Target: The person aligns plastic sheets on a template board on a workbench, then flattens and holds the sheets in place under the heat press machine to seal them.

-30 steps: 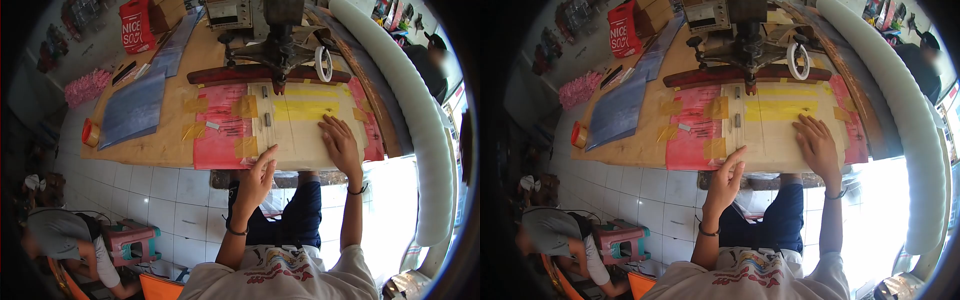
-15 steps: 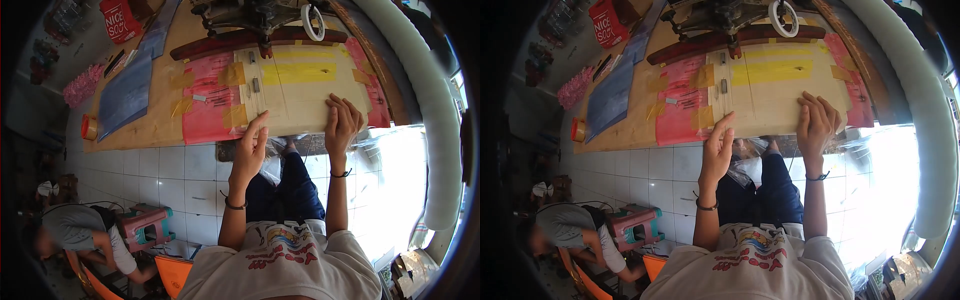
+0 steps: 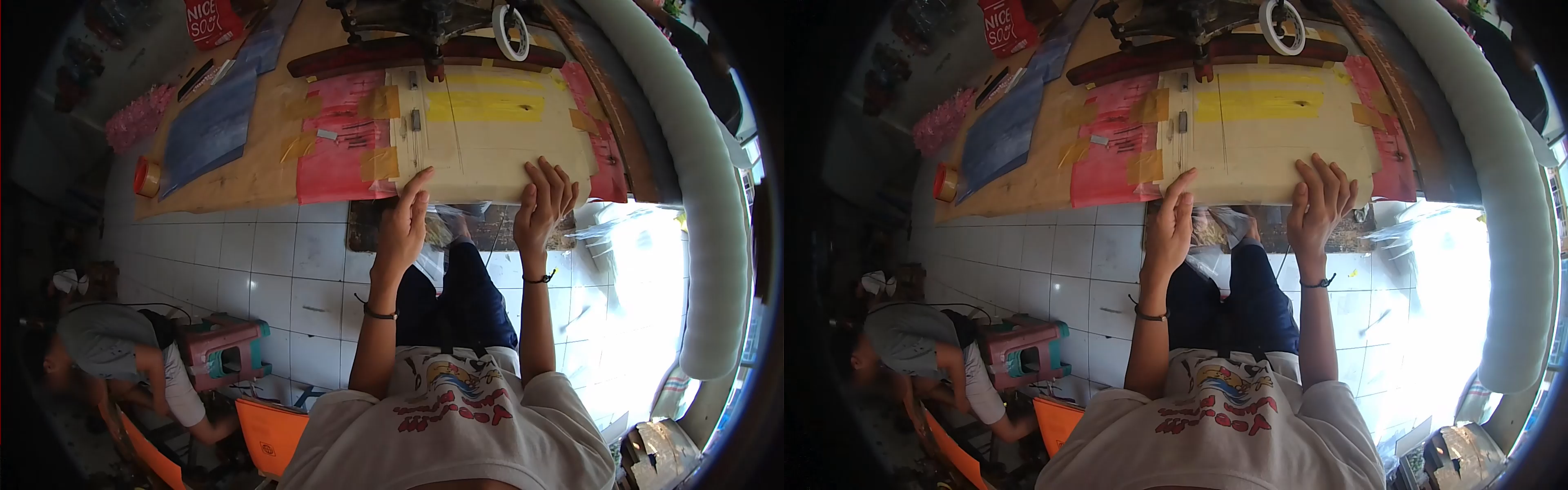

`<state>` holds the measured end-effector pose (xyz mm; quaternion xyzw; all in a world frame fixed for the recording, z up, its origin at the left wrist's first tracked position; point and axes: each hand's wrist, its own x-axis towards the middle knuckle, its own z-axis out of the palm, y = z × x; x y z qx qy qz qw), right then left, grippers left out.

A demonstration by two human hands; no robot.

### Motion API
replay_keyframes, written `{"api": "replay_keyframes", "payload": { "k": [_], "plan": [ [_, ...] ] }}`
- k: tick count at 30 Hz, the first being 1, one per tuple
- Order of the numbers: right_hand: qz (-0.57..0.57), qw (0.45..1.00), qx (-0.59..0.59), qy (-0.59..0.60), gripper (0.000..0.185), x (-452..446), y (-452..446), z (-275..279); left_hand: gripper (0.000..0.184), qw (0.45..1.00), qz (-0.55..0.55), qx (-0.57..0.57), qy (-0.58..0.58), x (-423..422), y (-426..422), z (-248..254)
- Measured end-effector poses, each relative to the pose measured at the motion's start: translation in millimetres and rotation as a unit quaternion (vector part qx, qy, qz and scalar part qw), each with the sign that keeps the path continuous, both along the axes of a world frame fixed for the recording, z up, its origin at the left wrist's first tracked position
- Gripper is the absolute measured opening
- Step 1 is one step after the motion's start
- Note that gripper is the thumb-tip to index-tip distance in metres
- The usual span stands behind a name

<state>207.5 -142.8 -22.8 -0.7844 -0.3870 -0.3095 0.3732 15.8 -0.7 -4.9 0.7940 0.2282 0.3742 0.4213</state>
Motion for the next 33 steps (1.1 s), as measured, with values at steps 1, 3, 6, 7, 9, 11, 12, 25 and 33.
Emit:
{"api": "replay_keyframes", "payload": {
  "k": [1,3,6,7,9,11,12,25,33],
  "plan": [
    [0.004,1.000,-0.003,-0.002,0.029,1,-1,0,0.037,1.000,0.002,0.004,-0.009,0,-1,-2],
    [0.009,1.000,-0.006,-0.004,0.029,1,-3,0,0.039,1.000,0.006,0.001,-0.002,-2,-4,-5],
    [0.012,1.000,-0.008,-0.005,0.029,0,-5,2,0.041,0.999,0.006,-0.018,0.029,-5,-7,-2],
    [0.012,1.000,-0.009,-0.003,0.029,-1,-5,2,0.041,0.999,0.005,-0.027,0.042,-6,-8,0],
    [0.013,1.000,-0.010,-0.003,0.029,-1,-4,3,0.042,0.998,0.007,-0.032,0.056,-7,-9,1],
    [0.012,1.000,-0.010,-0.004,0.029,0,-4,1,0.042,0.998,0.009,-0.032,0.061,-8,-8,1],
    [0.012,1.000,-0.011,-0.004,0.028,0,-4,1,0.042,0.998,0.009,-0.030,0.060,-8,-8,1],
    [0.026,1.000,-0.005,0.014,0.028,-5,-9,3,0.049,0.991,-0.016,-0.094,0.098,-13,-19,18],
    [0.046,0.998,-0.004,0.035,0.029,-4,-14,1,0.048,0.993,-0.042,-0.100,0.049,-6,-16,32]
  ]
}}
